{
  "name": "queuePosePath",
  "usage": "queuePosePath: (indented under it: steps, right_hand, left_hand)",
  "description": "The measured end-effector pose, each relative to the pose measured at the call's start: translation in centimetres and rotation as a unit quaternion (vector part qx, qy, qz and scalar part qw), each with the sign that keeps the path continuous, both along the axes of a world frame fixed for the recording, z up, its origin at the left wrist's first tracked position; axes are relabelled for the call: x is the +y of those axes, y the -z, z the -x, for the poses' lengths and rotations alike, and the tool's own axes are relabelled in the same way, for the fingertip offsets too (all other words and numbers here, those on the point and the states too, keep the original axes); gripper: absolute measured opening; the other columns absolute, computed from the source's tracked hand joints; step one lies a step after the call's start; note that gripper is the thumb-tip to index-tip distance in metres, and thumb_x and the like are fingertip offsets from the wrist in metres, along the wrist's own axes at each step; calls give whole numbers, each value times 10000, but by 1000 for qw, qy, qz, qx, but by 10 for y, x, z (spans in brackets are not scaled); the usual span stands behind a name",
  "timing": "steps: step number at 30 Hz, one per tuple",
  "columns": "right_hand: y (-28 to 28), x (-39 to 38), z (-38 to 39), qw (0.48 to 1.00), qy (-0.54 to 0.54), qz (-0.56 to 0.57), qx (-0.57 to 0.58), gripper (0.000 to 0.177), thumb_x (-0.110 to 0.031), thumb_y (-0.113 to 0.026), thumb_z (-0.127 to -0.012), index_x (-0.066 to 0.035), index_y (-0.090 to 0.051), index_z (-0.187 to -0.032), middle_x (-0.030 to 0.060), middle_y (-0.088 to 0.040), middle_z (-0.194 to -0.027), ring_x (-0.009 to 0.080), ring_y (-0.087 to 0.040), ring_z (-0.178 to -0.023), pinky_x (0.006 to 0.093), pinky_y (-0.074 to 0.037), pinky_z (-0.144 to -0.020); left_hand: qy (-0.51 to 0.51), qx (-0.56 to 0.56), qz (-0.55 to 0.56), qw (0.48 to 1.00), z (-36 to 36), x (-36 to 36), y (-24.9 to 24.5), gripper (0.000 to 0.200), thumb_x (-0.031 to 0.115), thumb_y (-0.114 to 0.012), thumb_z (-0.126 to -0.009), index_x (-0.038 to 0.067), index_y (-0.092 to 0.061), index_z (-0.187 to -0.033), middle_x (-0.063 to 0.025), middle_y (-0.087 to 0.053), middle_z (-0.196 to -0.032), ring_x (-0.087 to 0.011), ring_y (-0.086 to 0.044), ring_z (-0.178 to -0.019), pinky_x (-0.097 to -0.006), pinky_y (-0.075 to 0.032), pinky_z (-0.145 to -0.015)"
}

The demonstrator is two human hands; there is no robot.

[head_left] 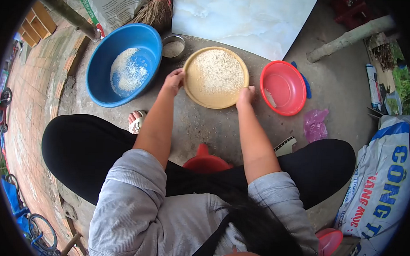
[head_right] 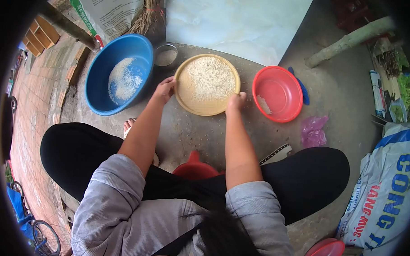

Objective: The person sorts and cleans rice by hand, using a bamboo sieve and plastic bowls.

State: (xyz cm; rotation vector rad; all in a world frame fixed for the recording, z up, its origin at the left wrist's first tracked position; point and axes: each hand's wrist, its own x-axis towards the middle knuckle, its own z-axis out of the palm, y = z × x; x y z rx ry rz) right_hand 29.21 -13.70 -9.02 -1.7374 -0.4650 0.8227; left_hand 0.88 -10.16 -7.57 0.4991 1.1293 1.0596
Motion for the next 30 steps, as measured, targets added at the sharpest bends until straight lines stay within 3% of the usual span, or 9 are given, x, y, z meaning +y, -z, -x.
queuePosePath:
  steps: [5,10,12,17,19,21,23,26,30]
  right_hand:
    - [-23,-26,-29,980,115,-36,155,115,-63,-445,-778,6,-441,-869,142,-545,-867,216,-530,-761,376,-463,-709]
    - [-4,-19,-6,1000,20,-2,-14,141,-57,-461,-747,-14,-452,-880,125,-529,-884,216,-495,-832,356,-413,-799]
    - [-7,-11,6,999,-35,-4,5,139,-58,-452,-745,-21,-456,-879,117,-519,-876,213,-487,-831,347,-401,-801]
    - [2,-19,-43,979,80,-68,177,199,-3,-388,-720,16,-452,-907,174,-548,-891,294,-602,-748,430,-526,-654]
    - [-10,-33,-41,968,-1,-88,237,251,4,-412,-680,18,-469,-925,171,-545,-901,301,-592,-768,438,-516,-684]
    - [-11,-31,-16,997,13,-3,75,314,30,-494,-593,3,-478,-905,142,-529,-905,275,-519,-880,392,-420,-822]
    - [-22,-24,6,991,-69,-13,118,283,33,-504,-590,-13,-453,-864,104,-507,-860,213,-489,-808,338,-399,-762]
    - [-23,-11,3,986,-54,-25,154,290,46,-493,-598,3,-465,-884,147,-524,-908,283,-511,-874,401,-423,-818]
    - [-15,-21,-36,973,-9,-11,231,287,41,-454,-619,18,-468,-905,184,-534,-930,325,-557,-834,449,-488,-712]
  left_hand:
    - [68,-8,1,998,-47,-9,-21,142,110,-577,-823,71,-577,-960,-7,-584,-777,-126,-562,-670,-268,-476,-624]
    - [53,15,-5,998,2,0,-10,193,114,-550,-847,52,-583,-1027,-50,-616,-865,-157,-599,-766,-300,-495,-701]
    - [16,14,-1,1000,7,-5,-7,201,109,-552,-845,55,-583,-1037,-47,-617,-876,-157,-603,-760,-297,-502,-683]
    - [49,-31,-7,998,-48,-8,-13,205,75,-568,-824,63,-572,-1028,-13,-597,-834,-144,-592,-714,-272,-498,-649]
    - [77,-6,-32,997,-43,-3,-13,207,68,-556,-831,58,-575,-1037,-33,-611,-860,-150,-598,-734,-273,-498,-661]
    - [56,25,-29,998,-18,-3,-18,219,77,-545,-842,34,-578,-1054,-62,-625,-896,-154,-606,-761,-289,-503,-675]
    - [23,6,1,1000,10,-5,-17,243,41,-517,-837,20,-570,-1074,-72,-629,-878,-162,-611,-742,-280,-505,-668]
    - [-43,18,-20,999,1,-12,-8,242,41,-524,-826,10,-583,-1059,-63,-626,-870,-153,-607,-719,-260,-500,-633]
    - [48,-7,-28,998,-41,-9,-12,237,88,-569,-823,32,-574,-1053,-30,-593,-806,-145,-581,-687,-257,-478,-613]
